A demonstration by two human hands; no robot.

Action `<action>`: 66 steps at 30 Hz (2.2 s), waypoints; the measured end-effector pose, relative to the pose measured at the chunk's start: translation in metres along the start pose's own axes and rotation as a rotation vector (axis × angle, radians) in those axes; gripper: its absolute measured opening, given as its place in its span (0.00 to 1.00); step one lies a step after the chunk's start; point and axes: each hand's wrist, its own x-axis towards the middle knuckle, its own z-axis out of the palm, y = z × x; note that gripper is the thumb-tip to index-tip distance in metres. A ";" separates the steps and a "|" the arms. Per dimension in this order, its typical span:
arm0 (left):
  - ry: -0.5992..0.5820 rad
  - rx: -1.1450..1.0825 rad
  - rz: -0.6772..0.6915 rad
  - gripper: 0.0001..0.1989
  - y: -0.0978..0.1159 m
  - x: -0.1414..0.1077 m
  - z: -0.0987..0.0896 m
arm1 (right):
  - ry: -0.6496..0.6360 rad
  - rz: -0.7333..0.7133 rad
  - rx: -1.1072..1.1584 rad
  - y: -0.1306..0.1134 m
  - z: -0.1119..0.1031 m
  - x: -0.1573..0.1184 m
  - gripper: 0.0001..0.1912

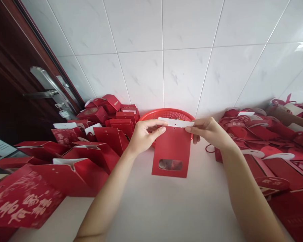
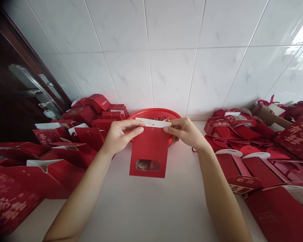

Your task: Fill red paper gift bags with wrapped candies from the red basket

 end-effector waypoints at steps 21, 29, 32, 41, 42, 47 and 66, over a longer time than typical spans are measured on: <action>0.166 -0.275 0.036 0.13 0.012 -0.001 -0.018 | 0.037 -0.111 0.130 -0.004 0.015 0.001 0.23; 0.153 -0.280 -0.013 0.10 0.012 0.001 -0.019 | 0.002 -0.026 0.174 0.000 0.010 0.002 0.21; 0.116 -0.248 -0.020 0.10 0.013 0.001 -0.017 | 0.032 -0.018 0.192 0.002 0.006 0.001 0.21; 0.107 -0.213 -0.044 0.14 0.015 -0.001 -0.016 | 0.220 -0.131 0.191 0.002 0.002 -0.001 0.20; 0.108 -0.211 -0.044 0.15 0.014 -0.001 -0.016 | 0.133 -0.121 0.144 0.000 0.005 -0.002 0.21; 0.104 -0.217 -0.057 0.16 0.011 -0.002 -0.017 | 0.149 -0.142 0.137 -0.008 0.011 -0.003 0.21; -0.197 -0.178 -0.138 0.10 0.005 -0.001 -0.005 | 0.117 -0.094 0.190 0.009 0.005 0.001 0.19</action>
